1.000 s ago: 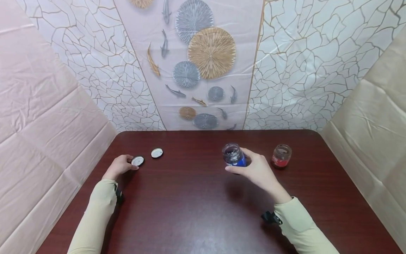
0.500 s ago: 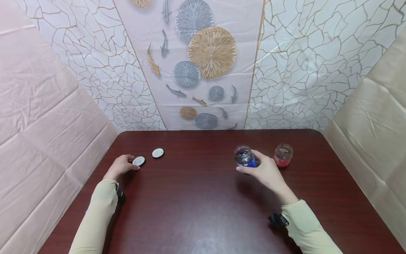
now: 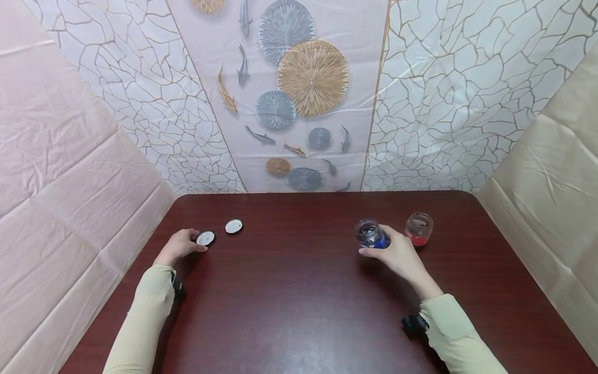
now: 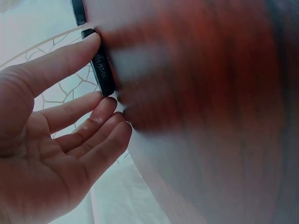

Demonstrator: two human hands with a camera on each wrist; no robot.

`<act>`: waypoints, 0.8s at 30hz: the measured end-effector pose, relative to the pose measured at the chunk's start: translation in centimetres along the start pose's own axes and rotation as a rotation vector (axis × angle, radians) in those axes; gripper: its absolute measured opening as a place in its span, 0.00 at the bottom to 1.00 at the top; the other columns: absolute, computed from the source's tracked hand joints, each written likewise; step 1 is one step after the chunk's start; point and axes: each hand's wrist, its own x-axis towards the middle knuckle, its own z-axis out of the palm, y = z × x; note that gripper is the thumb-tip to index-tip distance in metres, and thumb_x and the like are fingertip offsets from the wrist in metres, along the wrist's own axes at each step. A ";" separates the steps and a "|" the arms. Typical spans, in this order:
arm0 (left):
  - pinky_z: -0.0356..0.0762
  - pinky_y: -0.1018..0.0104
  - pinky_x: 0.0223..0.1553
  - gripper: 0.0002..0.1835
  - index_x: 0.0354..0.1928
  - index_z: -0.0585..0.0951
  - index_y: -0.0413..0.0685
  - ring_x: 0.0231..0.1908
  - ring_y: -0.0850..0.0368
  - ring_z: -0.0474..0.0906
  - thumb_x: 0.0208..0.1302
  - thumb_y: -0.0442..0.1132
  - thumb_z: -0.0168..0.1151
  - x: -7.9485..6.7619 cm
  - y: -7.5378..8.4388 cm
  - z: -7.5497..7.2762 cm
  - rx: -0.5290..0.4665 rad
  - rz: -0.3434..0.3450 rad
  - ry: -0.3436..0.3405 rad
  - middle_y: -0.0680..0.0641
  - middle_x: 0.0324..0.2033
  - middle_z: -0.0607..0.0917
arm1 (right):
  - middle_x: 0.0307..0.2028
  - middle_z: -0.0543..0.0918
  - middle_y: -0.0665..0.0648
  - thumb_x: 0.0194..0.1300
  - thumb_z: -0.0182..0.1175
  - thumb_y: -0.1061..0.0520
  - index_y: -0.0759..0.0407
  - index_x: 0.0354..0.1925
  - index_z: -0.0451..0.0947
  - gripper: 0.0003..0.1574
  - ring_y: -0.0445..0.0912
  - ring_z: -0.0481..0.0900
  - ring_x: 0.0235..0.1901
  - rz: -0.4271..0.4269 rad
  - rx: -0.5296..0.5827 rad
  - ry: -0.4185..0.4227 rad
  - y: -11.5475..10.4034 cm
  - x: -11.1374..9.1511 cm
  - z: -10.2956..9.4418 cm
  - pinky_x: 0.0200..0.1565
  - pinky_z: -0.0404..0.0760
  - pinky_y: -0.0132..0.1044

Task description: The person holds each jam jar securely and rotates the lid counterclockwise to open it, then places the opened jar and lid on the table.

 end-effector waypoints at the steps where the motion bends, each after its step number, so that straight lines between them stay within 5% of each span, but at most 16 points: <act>1: 0.73 0.39 0.56 0.32 0.55 0.76 0.20 0.50 0.32 0.78 0.51 0.35 0.74 0.0 0.0 0.1 -0.002 0.001 0.000 0.26 0.49 0.82 | 0.52 0.82 0.70 0.58 0.74 0.40 0.68 0.66 0.69 0.50 0.61 0.81 0.50 0.004 -0.003 -0.002 0.2 0.1 0.1 0.52 0.78 0.59; 6: 0.70 0.38 0.60 0.34 0.58 0.73 0.19 0.56 0.28 0.75 0.52 0.34 0.74 0.0 0.0 0.2 -0.008 0.001 -0.002 0.24 0.53 0.79 | 0.53 0.81 0.72 0.58 0.74 0.40 0.69 0.65 0.68 0.50 0.62 0.79 0.50 0.018 -0.011 -0.006 1.1 0.4 0.3 0.53 0.77 0.61; 24: 0.72 0.38 0.57 0.32 0.56 0.75 0.20 0.51 0.31 0.78 0.53 0.35 0.73 0.1 -0.1 0.2 -0.002 0.004 -0.001 0.25 0.50 0.81 | 0.52 0.81 0.72 0.55 0.76 0.44 0.70 0.60 0.71 0.46 0.63 0.79 0.51 -0.001 -0.005 -0.014 2.5 1.6 1.0 0.54 0.76 0.58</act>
